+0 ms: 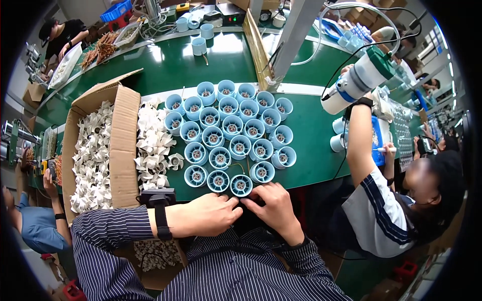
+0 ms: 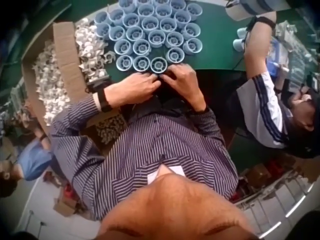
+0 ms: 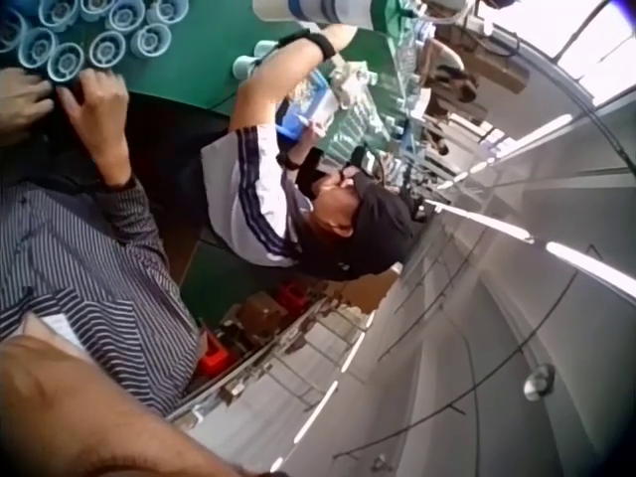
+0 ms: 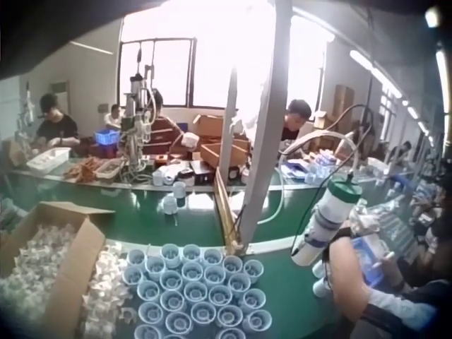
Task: The person picks up fan blades from a box, inserts them into blue fan housings on the table, and then rearranges the assembled fans into a tighter grouping.
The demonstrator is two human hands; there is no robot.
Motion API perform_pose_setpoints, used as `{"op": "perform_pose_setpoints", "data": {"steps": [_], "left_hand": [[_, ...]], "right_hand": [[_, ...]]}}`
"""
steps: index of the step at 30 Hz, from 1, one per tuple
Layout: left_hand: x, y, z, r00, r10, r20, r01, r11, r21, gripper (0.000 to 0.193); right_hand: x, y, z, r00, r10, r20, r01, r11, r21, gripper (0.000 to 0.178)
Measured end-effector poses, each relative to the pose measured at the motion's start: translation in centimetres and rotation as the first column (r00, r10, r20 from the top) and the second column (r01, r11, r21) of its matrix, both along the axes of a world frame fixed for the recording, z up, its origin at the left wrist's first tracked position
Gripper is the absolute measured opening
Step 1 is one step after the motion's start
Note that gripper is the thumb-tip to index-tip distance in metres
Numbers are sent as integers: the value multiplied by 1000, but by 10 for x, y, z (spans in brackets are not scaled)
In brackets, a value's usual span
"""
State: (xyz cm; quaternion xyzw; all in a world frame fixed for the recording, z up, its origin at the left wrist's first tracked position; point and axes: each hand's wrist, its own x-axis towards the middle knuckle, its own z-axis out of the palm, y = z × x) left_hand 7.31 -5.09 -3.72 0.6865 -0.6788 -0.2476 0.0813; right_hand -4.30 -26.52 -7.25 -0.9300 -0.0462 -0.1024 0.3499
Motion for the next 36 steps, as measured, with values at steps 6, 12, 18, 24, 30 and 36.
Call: {"op": "perform_pose_setpoints", "data": {"steps": [6, 12, 18, 24, 30, 36], "left_hand": [[-12, -9, -11, 996, 31, 85, -15, 983, -183, 26], [-2, -13, -5, 1000, 11, -12, -11, 999, 37, 29], [-1, -13, -9, 996, 89, -26, -90, 993, -80, 28], [-9, -12, -2, 991, 1, 136, 10, 997, -83, 23], [-21, -21, 17, 936, -196, 294, 212, 977, -24, 28], [-40, -45, 10, 896, -143, 421, 195, 977, -84, 36]], "right_hand": [[7, 12, -13, 953, -240, 182, 256, 964, -67, 16], [-4, 12, -2, 971, -204, 129, 191, 976, 106, 19], [6, 18, 6, 982, -7, -187, 35, 988, 147, 37], [-4, 6, 13, 995, 4, 100, -25, 977, 213, 34], [-5, -23, 23, 861, -468, 202, 460, 884, 84, 62], [9, -30, 14, 890, -425, 164, 422, 905, 55, 96]]}}
